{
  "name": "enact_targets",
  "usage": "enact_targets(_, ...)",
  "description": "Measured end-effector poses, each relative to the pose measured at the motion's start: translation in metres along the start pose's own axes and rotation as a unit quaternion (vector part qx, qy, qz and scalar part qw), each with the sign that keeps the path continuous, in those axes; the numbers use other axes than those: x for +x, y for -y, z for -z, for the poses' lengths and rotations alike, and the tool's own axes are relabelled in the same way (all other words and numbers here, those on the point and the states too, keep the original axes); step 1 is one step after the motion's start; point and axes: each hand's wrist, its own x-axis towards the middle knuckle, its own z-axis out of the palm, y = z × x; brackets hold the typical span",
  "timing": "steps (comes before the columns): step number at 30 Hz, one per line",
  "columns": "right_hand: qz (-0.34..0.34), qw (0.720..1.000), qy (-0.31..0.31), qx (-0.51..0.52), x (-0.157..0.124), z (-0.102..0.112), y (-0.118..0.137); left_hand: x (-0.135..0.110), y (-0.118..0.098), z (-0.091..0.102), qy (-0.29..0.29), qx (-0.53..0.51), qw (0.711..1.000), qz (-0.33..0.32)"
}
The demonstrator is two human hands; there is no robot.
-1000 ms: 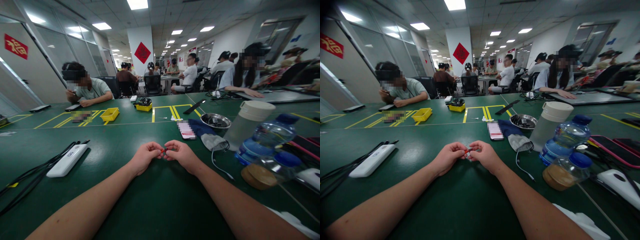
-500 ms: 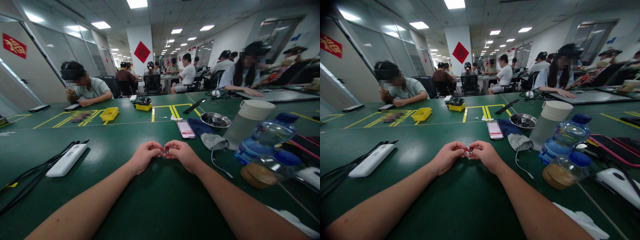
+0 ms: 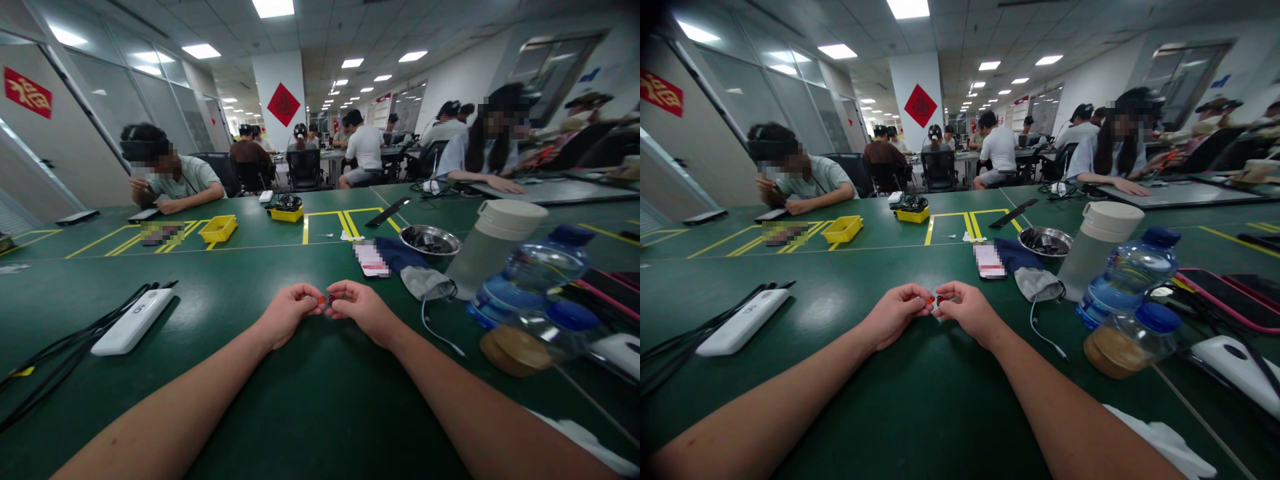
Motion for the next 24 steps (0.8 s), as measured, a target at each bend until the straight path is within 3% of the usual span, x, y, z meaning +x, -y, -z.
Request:
enact_targets(11,0.011,0.999,0.013,-0.037,0.001,0.003,-0.002,-0.005,0.0,-0.007,-0.004,0.082,0.995,-0.059)
enact_targets(18,0.023,0.998,0.034,-0.051,0.0,0.001,-0.004,-0.008,0.001,-0.011,-0.025,0.267,0.947,-0.179)
enact_targets(24,0.046,0.997,0.04,-0.045,0.002,0.001,-0.007,-0.01,-0.002,-0.012,-0.033,0.305,0.93,-0.204)
